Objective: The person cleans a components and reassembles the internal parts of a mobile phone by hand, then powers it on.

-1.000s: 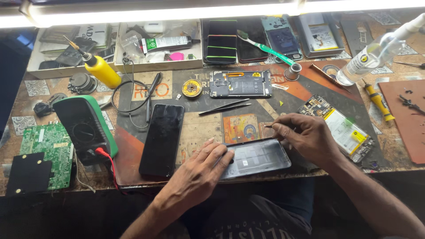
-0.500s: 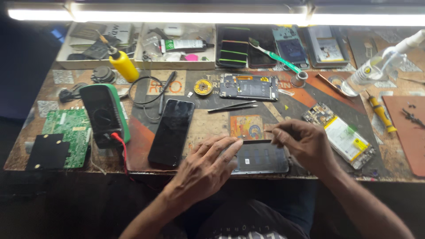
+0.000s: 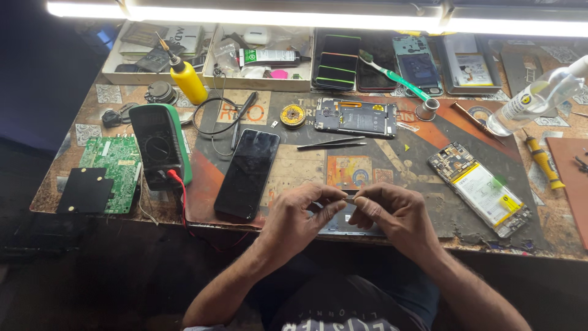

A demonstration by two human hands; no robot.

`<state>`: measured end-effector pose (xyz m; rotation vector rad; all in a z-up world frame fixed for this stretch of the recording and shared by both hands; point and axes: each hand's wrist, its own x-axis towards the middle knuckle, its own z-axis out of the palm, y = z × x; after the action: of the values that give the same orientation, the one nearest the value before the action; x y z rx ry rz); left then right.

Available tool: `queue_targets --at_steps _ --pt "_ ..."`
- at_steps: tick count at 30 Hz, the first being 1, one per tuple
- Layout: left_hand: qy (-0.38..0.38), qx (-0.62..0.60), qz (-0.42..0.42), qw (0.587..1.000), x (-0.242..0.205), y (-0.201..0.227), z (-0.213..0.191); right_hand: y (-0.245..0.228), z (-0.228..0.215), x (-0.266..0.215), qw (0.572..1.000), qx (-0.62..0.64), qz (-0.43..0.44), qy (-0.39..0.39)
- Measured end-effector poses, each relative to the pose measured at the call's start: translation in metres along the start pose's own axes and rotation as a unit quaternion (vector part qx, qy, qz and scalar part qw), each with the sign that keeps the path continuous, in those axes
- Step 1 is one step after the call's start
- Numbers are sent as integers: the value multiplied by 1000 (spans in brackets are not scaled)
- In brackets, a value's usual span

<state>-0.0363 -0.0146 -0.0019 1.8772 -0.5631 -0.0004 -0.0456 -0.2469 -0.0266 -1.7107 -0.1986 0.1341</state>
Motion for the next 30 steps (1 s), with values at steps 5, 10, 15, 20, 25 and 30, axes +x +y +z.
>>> queue_targets --at_steps 5,10,15,20,25,30 --pt "2 -4 2 1000 1 2 -2 -2 2 -1 1000 -26 15 -2" --pt "8 15 14 1000 3 10 -13 -11 -1 -1 997 -73 -10 -9" --pt "59 53 -3 997 5 10 -18 -16 -10 -2 985 -158 -63 14" --pt "112 152 46 981 10 -6 -20 -22 -37 7 986 -159 -9 55" --pt "117 243 93 959 21 -19 -9 -45 -33 13 965 -258 -34 30" --pt "113 307 50 944 28 -28 -5 -63 -21 22 934 -336 -120 15"
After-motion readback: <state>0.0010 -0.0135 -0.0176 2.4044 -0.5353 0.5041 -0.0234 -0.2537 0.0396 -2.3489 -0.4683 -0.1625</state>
